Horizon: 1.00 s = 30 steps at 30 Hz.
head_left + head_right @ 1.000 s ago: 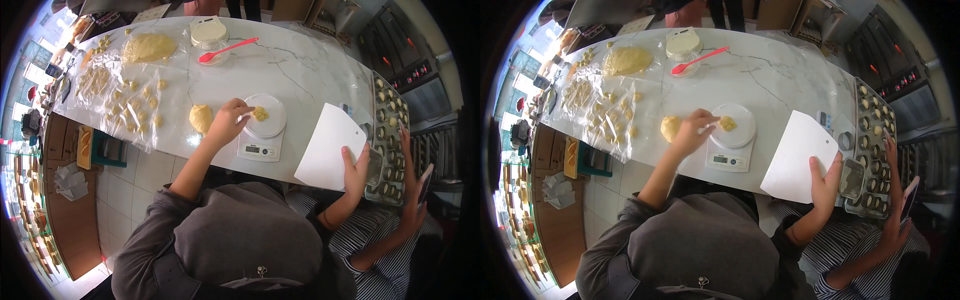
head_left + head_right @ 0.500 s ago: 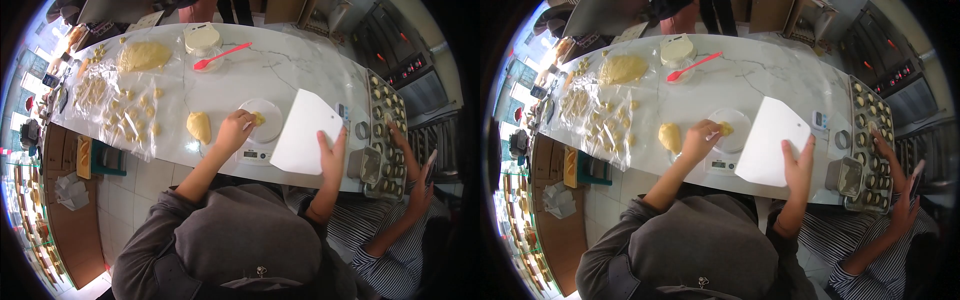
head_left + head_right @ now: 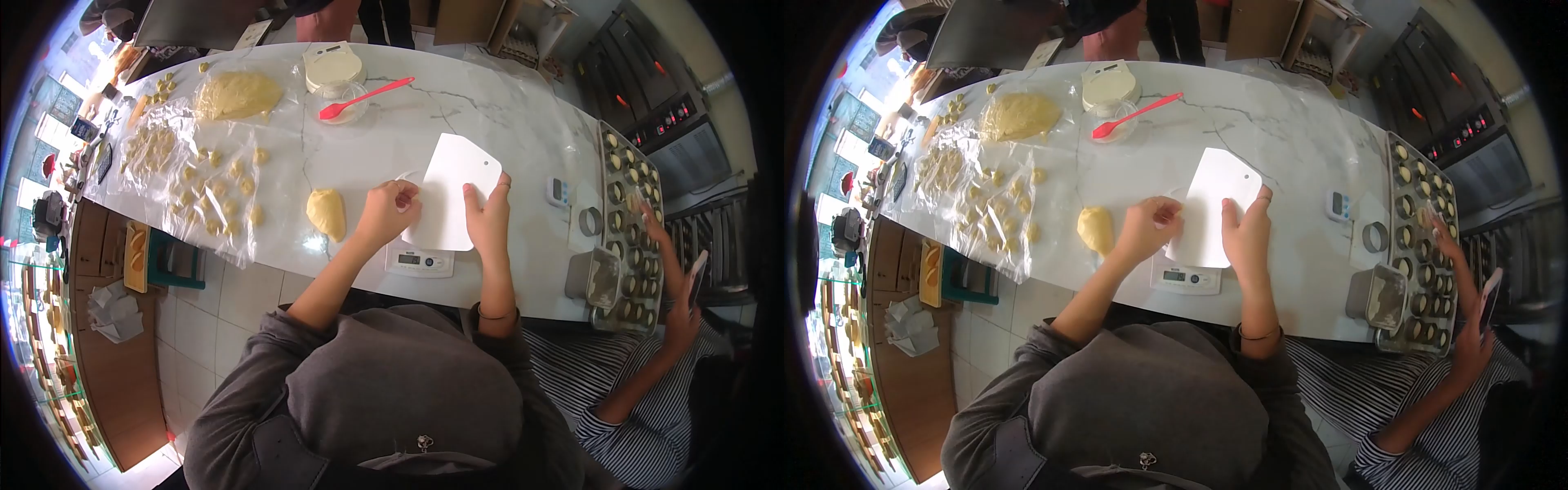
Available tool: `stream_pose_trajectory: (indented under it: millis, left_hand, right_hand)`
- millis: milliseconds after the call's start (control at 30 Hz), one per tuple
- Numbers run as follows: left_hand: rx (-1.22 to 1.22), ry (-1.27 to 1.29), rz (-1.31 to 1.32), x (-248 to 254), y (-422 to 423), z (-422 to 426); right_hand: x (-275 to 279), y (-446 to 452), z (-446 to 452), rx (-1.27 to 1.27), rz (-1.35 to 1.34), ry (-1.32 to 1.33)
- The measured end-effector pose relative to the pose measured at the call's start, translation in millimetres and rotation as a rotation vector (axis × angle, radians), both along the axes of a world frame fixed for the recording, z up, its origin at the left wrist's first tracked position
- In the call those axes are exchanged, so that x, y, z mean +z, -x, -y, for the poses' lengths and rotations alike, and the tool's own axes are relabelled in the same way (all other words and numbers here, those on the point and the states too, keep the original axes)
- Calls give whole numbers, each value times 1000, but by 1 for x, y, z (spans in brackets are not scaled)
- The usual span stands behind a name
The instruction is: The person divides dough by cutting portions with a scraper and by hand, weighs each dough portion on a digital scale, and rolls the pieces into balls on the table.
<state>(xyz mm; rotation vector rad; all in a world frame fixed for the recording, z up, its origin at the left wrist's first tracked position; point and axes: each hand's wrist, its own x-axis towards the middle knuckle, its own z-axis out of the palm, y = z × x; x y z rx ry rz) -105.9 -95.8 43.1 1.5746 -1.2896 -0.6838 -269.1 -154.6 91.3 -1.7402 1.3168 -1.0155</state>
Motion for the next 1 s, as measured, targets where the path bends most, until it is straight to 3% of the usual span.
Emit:
stream_pose_trajectory:
  millis: [467, 567, 667, 833, 933, 1000]
  left_hand:
    - [-6, -163, 54, 3, -9, 8]
    - [-50, -86, 196, 3, -12, 4]
    - [-72, 15, 123, 6, -8, -11]
    - [311, 72, 116, 18, -45, -52]
    - [347, -100, 439, -9, -79, -76]
    - [349, -117, 429, -16, -78, -79]
  right_hand:
    - [-22, -8, 0, -154, 200, -26]
    - [-30, -10, 6, -228, 235, 11]
    - [-39, -6, 14, -282, 271, -45]
    - [-33, 20, 19, -363, 389, -40]
    - [-2, 39, 14, -376, 511, -57]
    - [12, 53, 12, -340, 595, -80]
